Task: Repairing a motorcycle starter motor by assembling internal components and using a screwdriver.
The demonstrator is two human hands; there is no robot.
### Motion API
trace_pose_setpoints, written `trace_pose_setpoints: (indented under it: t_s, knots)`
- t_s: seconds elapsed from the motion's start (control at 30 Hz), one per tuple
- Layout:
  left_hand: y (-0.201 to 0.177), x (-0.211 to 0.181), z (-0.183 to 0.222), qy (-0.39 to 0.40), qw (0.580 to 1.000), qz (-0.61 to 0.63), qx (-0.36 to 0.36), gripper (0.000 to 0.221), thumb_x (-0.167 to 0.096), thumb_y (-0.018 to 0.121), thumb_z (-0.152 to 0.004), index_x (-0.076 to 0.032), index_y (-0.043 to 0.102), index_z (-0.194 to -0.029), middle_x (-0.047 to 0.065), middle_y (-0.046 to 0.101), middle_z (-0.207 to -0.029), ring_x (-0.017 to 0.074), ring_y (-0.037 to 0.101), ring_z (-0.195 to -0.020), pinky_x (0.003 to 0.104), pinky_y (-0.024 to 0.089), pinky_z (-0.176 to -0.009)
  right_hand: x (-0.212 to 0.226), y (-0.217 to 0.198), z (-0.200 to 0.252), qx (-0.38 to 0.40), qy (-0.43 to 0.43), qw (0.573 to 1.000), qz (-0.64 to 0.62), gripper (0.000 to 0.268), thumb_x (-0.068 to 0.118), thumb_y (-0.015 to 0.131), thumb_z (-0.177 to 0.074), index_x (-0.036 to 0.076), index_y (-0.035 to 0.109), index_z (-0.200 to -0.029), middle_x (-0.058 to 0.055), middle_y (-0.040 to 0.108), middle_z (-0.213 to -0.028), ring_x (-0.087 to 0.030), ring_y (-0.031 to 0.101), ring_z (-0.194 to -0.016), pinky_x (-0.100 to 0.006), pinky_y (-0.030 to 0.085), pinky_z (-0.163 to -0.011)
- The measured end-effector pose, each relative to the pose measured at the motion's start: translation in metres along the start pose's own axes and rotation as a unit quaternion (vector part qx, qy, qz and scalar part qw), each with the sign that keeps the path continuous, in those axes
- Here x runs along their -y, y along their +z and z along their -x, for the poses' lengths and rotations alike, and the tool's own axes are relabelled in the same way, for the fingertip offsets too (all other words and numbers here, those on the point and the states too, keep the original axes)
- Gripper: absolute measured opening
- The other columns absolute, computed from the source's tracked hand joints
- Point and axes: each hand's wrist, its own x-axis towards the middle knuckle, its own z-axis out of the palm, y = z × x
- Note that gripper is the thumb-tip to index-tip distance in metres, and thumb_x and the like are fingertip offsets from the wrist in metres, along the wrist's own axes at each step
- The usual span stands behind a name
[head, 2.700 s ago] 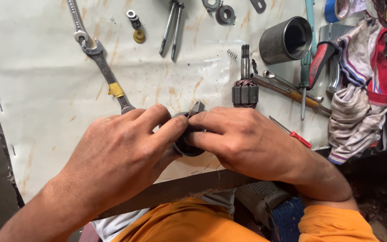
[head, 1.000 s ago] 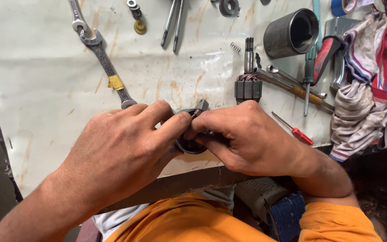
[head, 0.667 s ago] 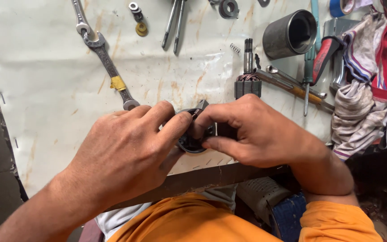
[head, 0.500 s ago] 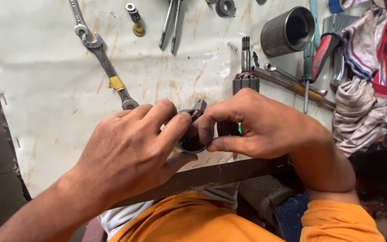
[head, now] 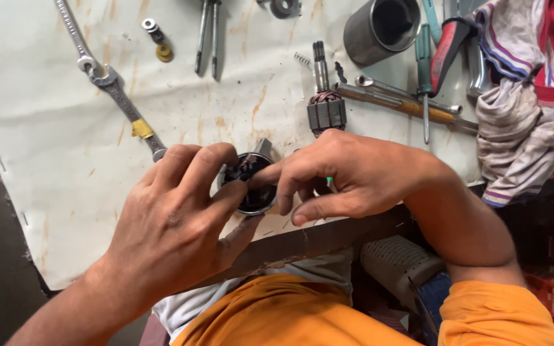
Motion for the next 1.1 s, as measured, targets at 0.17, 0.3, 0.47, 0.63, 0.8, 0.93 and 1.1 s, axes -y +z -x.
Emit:
trace_pose_setpoints:
  t_s: [0.17,0.3,0.47,0.63,0.8,0.93,1.1]
  knots:
    - [0.001,-0.003,-0.002,-0.016,1.000,-0.003,0.017,0.031,-0.030,0.082,-0.075,-0.005,0.073,-0.090,0.012,0.059,-0.113,0.0299,0.060,-0.098,0.041,0.055,-0.077,0.001,0.006,-0.001,-0.052,0.009,0.998,0.035,0.013,0.006,0.075,-0.091,0.004,0.070,-0.104,-0.013,0.076,-0.126,-0.015,0.079,-0.083,-0.028,0.064,-0.073]
    - [0.003,-0.004,-0.003,-0.024,1.000,-0.002,0.013,0.037,-0.030,0.081,-0.076,-0.005,0.075,-0.103,0.012,0.059,-0.114,0.0302,0.060,-0.098,0.043,0.055,-0.079,0.003,0.012,-0.001,-0.099,-0.003,0.992,0.078,0.017,0.003,0.077,-0.088,0.003,0.071,-0.104,-0.014,0.076,-0.121,-0.016,0.078,-0.087,-0.030,0.062,-0.077]
    - [0.005,-0.003,-0.003,-0.033,0.999,-0.005,0.015,0.038,-0.028,0.081,-0.077,-0.005,0.075,-0.106,0.013,0.059,-0.116,0.0317,0.060,-0.100,0.043,0.055,-0.081,0.001,0.020,0.000,-0.171,-0.027,0.978,0.118,0.018,0.000,0.076,-0.088,0.003,0.070,-0.105,-0.010,0.078,-0.109,-0.018,0.078,-0.102,-0.030,0.065,-0.084]
    - [0.004,-0.003,-0.005,-0.038,0.999,0.034,0.016,0.034,-0.024,0.081,-0.077,-0.007,0.075,-0.105,0.014,0.057,-0.117,0.0337,0.059,-0.105,0.045,0.054,-0.084,0.004,0.019,0.002,-0.223,0.020,0.967,0.121,0.021,0.001,0.077,-0.089,0.005,0.070,-0.108,-0.007,0.080,-0.111,-0.013,0.080,-0.088,-0.024,0.065,-0.070]
    - [0.005,-0.002,-0.002,-0.039,0.997,0.060,0.014,0.029,-0.017,0.081,-0.071,-0.007,0.074,-0.097,0.017,0.057,-0.125,0.0387,0.054,-0.117,0.050,0.049,-0.091,0.001,0.021,0.001,-0.232,-0.027,0.958,0.168,0.024,0.004,0.082,-0.088,0.005,0.071,-0.109,-0.005,0.078,-0.101,-0.014,0.079,-0.089,-0.025,0.063,-0.074]
    - [0.007,-0.003,0.001,-0.047,0.996,0.076,0.012,0.029,-0.014,0.078,-0.073,-0.004,0.074,-0.100,0.017,0.057,-0.127,0.0379,0.053,-0.119,0.051,0.047,-0.090,-0.003,0.027,-0.006,-0.230,-0.028,0.955,0.185,0.025,0.003,0.082,-0.086,0.006,0.071,-0.108,-0.006,0.078,-0.098,-0.014,0.077,-0.085,-0.025,0.061,-0.069]
    - [0.008,-0.002,0.003,-0.047,0.996,0.072,0.022,0.030,-0.008,0.070,-0.075,-0.001,0.072,-0.103,0.017,0.057,-0.131,0.0371,0.053,-0.123,0.049,0.046,-0.091,-0.004,0.031,-0.009,-0.234,0.013,0.962,0.140,0.025,0.002,0.082,-0.086,0.007,0.072,-0.108,-0.003,0.078,-0.092,-0.007,0.074,-0.070,-0.020,0.059,-0.057]
